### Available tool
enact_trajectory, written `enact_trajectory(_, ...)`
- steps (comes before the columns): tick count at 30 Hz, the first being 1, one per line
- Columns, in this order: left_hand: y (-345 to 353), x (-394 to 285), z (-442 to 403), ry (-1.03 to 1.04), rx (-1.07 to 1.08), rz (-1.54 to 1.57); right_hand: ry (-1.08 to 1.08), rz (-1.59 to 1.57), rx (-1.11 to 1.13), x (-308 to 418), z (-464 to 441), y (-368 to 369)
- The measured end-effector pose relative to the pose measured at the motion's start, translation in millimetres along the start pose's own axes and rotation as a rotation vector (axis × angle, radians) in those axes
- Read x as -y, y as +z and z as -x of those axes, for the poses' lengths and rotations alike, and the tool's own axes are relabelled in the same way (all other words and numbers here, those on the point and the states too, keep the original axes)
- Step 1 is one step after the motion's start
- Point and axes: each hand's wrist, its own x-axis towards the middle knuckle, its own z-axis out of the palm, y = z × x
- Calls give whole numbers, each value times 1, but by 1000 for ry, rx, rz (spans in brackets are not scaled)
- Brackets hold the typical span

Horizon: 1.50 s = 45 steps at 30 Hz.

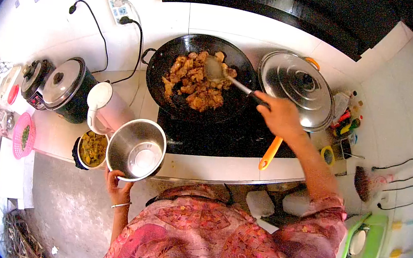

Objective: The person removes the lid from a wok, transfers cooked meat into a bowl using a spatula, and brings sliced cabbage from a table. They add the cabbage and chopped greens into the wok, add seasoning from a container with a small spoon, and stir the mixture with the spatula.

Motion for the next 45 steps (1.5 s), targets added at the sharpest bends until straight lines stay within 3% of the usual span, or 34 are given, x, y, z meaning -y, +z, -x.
enact_trajectory(1, 0, -1, 1, -3, 0, 0, 116, -50, 46, 1, -2, -15)
enact_trajectory(3, 0, -3, 2, -1, 2, 12, 119, -209, -55, -17, -5, -24)
enact_trajectory(9, 2, -7, 4, -24, -24, -35, 211, -60, -48, -49, -52, -23)
enact_trajectory(11, 3, -9, 5, -8, -36, -41, 307, -171, 29, -42, -80, -7)
enact_trajectory(13, 2, -12, 7, 8, -46, -55, 334, -289, 287, -32, -113, 6)
enact_trajectory(15, 0, -15, 9, -1, -47, 4, 31, -112, 61, -32, -132, 43)
enact_trajectory(17, -2, -14, 11, 12, -44, -44, -158, -10, -17, -1, -133, 50)
enact_trajectory(19, -2, -16, 13, -1, -59, -22, -186, 96, 64, 34, -120, 42)
enact_trajectory(21, -1, -19, 13, -17, -51, -6, -385, 144, -102, 29, -107, 60)
enact_trajectory(24, -1, -18, 10, -26, -38, 5, -408, 136, 1, 30, -65, 49)
enact_trajectory(27, 0, -13, 4, -2, -20, -25, -489, 239, -47, 9, -28, 45)
enact_trajectory(30, 0, -7, -1, -3, 9, -44, -382, 384, -15, -3, -5, 7)
enact_trajectory(32, 1, -6, -4, -17, 32, -38, -283, 283, -20, -6, 9, -30)
enact_trajectory(37, 7, -12, -10, -5, 43, 57, -315, 401, 27, 17, 42, -93)
enact_trajectory(41, 7, -1, -10, 21, 55, 23, -332, 453, 75, 20, 22, -37)
enact_trajectory(45, 8, 0, -11, 29, 78, -17, -301, 581, -98, 15, -30, 40)
